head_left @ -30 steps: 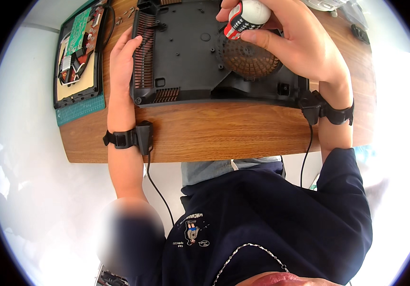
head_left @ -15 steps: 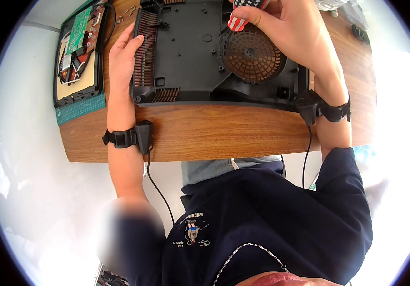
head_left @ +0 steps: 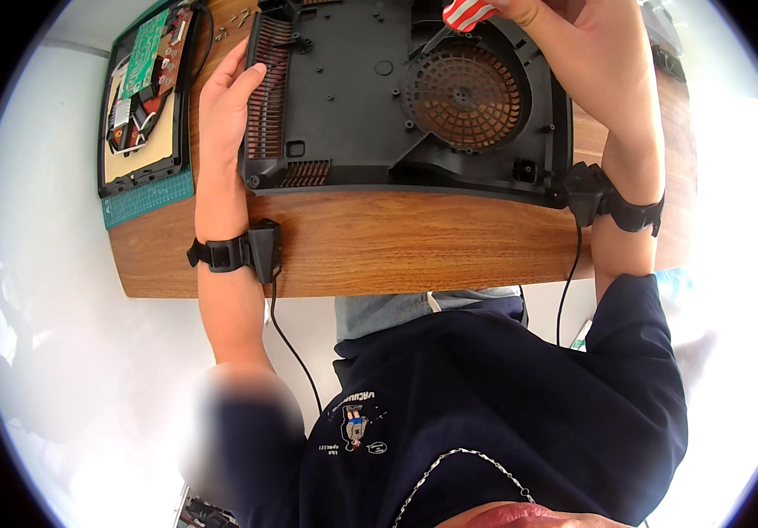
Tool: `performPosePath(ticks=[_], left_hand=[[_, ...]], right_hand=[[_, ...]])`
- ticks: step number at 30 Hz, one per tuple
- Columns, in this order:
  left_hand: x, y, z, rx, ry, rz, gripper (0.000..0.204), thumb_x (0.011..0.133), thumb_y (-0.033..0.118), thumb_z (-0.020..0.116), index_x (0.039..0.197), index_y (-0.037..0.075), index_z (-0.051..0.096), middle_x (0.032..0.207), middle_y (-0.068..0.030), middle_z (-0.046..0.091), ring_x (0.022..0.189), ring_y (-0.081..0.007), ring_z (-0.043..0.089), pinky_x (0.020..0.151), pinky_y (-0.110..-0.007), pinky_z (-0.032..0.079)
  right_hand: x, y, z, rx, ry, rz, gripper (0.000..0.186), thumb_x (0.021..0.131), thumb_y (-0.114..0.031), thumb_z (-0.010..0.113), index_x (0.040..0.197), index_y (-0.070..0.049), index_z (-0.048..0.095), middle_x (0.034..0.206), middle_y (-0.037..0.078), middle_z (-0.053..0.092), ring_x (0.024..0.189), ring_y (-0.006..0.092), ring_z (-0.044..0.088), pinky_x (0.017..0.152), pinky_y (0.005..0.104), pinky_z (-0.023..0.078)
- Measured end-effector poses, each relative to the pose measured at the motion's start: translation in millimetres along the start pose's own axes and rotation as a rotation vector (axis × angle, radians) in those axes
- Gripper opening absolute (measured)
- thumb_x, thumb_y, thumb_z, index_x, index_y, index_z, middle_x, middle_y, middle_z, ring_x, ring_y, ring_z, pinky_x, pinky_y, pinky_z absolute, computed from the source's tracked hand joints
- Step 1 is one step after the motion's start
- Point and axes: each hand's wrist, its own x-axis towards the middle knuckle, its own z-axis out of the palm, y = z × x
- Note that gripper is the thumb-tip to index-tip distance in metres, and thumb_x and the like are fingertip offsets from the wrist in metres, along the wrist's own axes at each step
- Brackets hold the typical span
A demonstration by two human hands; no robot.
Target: The person disassembles a small electronic device, likely a fan, using a screwdriver. They remove the fan blade, unscrew the circuit board, and place components on the table.
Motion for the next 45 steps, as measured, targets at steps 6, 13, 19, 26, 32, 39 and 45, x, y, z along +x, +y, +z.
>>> performPosePath(ticks=[6,13,19,26,32,39,45], left_hand=[[-3,1,-2,0.031,0.019,0.009,0.046,0.100,-0.002,0.056,0.146,-0.007,0.052,0.131,-0.0095,0.067,0.111,-0.0136,0.067,0.096,-0.027,0.054],[-2,1,-1,0.028,0.003,0.026,0.046,0.100,-0.002,0.057,0.146,-0.007,0.052,0.130,-0.0097,0.068,0.110,-0.0134,0.067,0.095,-0.026,0.055],[-4,1,-1,0.033,0.015,0.018,0.046,0.100,-0.002,0.057,0.146,-0.007,0.052,0.130,-0.0092,0.068,0.109,-0.0127,0.067,0.094,-0.026,0.055],[-1,0,-1,0.051,0.018,0.022,0.046,0.100,-0.001,0.058,0.146,-0.007,0.052,0.130,-0.0081,0.068,0.109,-0.0118,0.067,0.094,-0.025,0.053],[1,-4,-8,0.067,-0.007,0.035,0.046,0.100,-0.001,0.058,0.145,-0.006,0.053,0.130,-0.0079,0.068,0.109,-0.0118,0.067,0.095,-0.025,0.053],[-2,-3,-6,0.044,0.006,0.031,0.046,0.100,0.000,0.058,0.145,-0.006,0.053,0.130,-0.0082,0.068,0.109,-0.0120,0.067,0.094,-0.025,0.054],[0,-2,-7,0.064,0.003,0.033,0.046,0.100,-0.001,0.058,0.145,-0.006,0.053,0.130,-0.0089,0.068,0.109,-0.0126,0.067,0.095,-0.026,0.054]], right_hand=[[1,5,6,-0.006,-0.071,0.008,0.030,0.095,-0.003,0.073,0.116,-0.002,0.050,0.098,0.009,0.068,0.089,0.0156,0.072,0.077,0.0293,0.061],[0,6,8,-0.009,-0.125,0.039,0.032,0.094,-0.002,0.073,0.115,-0.002,0.050,0.094,0.011,0.069,0.088,0.0173,0.073,0.076,0.0298,0.061],[-1,6,9,-0.030,-0.147,0.010,0.034,0.094,-0.002,0.074,0.118,-0.002,0.050,0.096,0.012,0.069,0.088,0.0173,0.073,0.075,0.0282,0.060],[-2,-13,9,-0.066,-0.155,0.097,0.037,0.093,-0.003,0.075,0.119,-0.002,0.050,0.097,0.011,0.068,0.090,0.0173,0.073,0.075,0.0279,0.060],[0,-24,8,-0.083,-0.187,0.154,0.036,0.093,-0.003,0.075,0.119,-0.001,0.050,0.097,0.013,0.068,0.090,0.0179,0.073,0.074,0.0283,0.060],[-5,-7,10,-0.158,-0.302,0.012,0.039,0.091,-0.006,0.077,0.119,-0.002,0.050,0.095,0.014,0.068,0.083,0.0219,0.071,0.073,0.0309,0.057],[-5,-3,11,-0.149,-0.336,-0.031,0.039,0.089,-0.004,0.077,0.118,-0.003,0.051,0.095,0.013,0.068,0.078,0.0238,0.069,0.069,0.0319,0.053]])
